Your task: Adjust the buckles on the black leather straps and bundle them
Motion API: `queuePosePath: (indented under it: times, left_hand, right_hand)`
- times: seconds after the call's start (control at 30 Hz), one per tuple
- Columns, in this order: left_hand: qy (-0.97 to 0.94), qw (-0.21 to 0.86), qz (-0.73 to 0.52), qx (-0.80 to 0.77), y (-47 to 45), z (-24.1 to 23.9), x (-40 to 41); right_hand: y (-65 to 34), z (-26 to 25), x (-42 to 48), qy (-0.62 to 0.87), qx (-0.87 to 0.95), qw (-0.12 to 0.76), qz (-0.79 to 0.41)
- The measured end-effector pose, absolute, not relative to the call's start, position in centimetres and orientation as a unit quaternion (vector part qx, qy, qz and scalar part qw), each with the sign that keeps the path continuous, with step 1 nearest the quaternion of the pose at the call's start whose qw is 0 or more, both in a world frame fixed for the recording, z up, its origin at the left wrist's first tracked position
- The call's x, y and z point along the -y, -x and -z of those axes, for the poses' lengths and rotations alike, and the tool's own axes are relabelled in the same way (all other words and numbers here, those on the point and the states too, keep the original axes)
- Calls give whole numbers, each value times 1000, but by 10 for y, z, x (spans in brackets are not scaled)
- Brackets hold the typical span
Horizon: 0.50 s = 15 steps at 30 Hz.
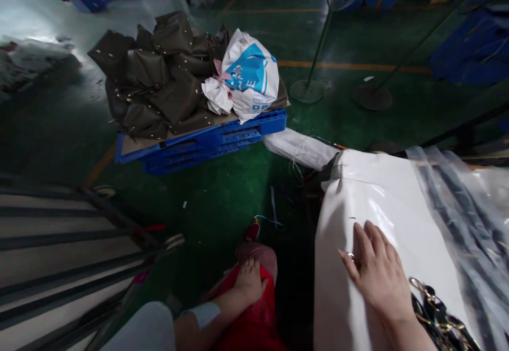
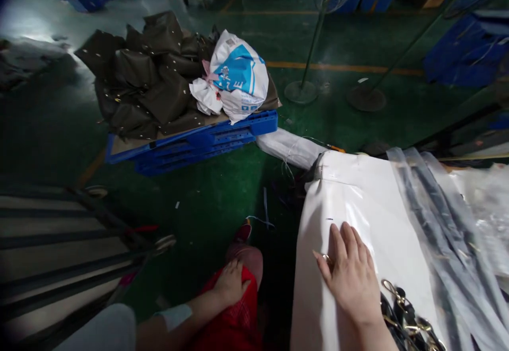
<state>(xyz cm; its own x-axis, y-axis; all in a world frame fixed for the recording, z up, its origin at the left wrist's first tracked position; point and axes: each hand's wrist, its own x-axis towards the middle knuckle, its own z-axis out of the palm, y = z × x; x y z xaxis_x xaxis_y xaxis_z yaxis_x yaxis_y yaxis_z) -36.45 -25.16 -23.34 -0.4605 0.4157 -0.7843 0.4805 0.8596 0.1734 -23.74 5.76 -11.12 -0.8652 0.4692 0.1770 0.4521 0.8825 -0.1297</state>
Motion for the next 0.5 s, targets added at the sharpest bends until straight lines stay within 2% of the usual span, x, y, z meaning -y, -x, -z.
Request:
queuePosePath:
  times: [0.17,0.27,0.4,0.5]
  left_hand:
    - [-245,478,66,-841,393,188,303]
    - [-249,487,100,-831,417,170,337]
    - [-280,499,75,-817,471,181,365]
    - [-319,510,51,-797,516,220,354]
  right_hand:
    - [262,87,-23,288,947,111,-91]
    - [302,91,16,260,950,105,-135]
    - [379,156,47,204,961,68,-176]
    - [427,235,30,286,945,71,-141]
